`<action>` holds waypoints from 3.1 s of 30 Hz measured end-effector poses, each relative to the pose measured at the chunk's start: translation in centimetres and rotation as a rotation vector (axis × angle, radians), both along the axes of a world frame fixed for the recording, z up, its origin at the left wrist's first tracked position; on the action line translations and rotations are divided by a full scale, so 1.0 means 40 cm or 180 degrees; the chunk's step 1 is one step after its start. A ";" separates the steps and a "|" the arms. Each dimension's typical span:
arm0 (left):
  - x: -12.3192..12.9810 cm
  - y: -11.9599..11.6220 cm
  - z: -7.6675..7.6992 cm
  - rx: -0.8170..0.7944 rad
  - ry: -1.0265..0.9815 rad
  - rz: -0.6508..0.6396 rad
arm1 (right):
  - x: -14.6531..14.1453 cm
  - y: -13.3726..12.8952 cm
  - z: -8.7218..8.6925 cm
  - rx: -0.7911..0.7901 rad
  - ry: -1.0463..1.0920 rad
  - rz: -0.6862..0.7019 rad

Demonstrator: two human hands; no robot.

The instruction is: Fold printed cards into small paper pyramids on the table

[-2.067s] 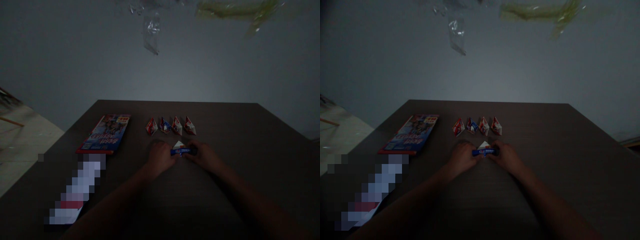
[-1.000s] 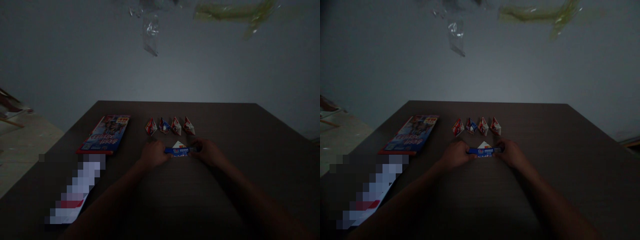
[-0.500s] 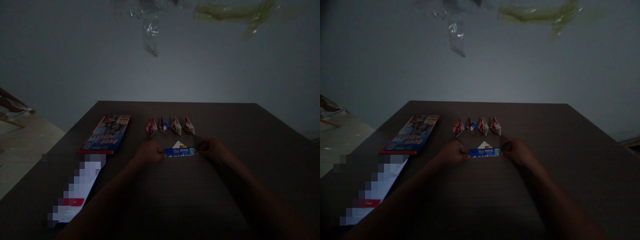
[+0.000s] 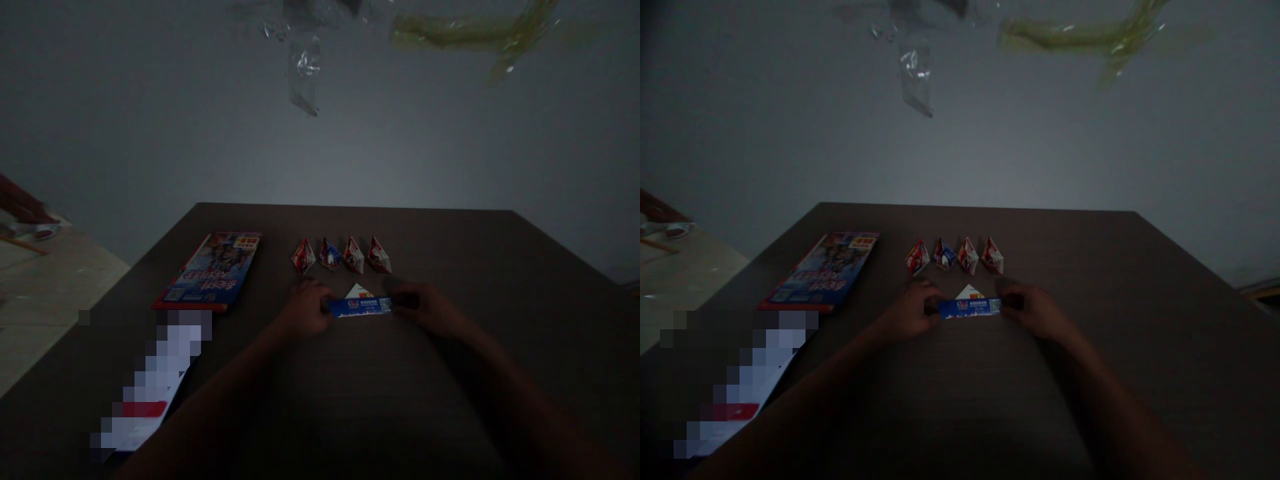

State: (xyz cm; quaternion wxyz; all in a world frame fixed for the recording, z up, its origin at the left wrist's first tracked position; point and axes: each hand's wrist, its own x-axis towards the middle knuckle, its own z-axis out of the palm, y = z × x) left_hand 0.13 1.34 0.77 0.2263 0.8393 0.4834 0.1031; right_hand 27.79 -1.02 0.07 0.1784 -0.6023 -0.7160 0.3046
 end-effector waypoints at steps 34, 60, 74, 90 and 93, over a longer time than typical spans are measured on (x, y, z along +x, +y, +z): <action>0.027 -0.025 -0.037 -0.0034 -0.1529 -0.0224 | -0.046 -0.018 -0.015 0.0359 0.0542 0.0234; 0.022 -0.029 -0.036 0.0165 -0.2057 -0.0457 | -0.048 -0.015 -0.018 0.0292 0.0846 0.0230; 0.029 -0.024 -0.042 0.0031 -0.1657 -0.0274 | -0.044 -0.016 -0.018 0.0502 0.0608 0.0062; 0.028 -0.025 -0.045 0.0439 -0.1077 -0.0427 | -0.047 -0.019 -0.006 0.1074 0.0170 0.0377; 0.029 -0.026 -0.045 0.0569 -0.0955 -0.0443 | -0.048 -0.017 -0.011 0.1406 0.0213 0.0556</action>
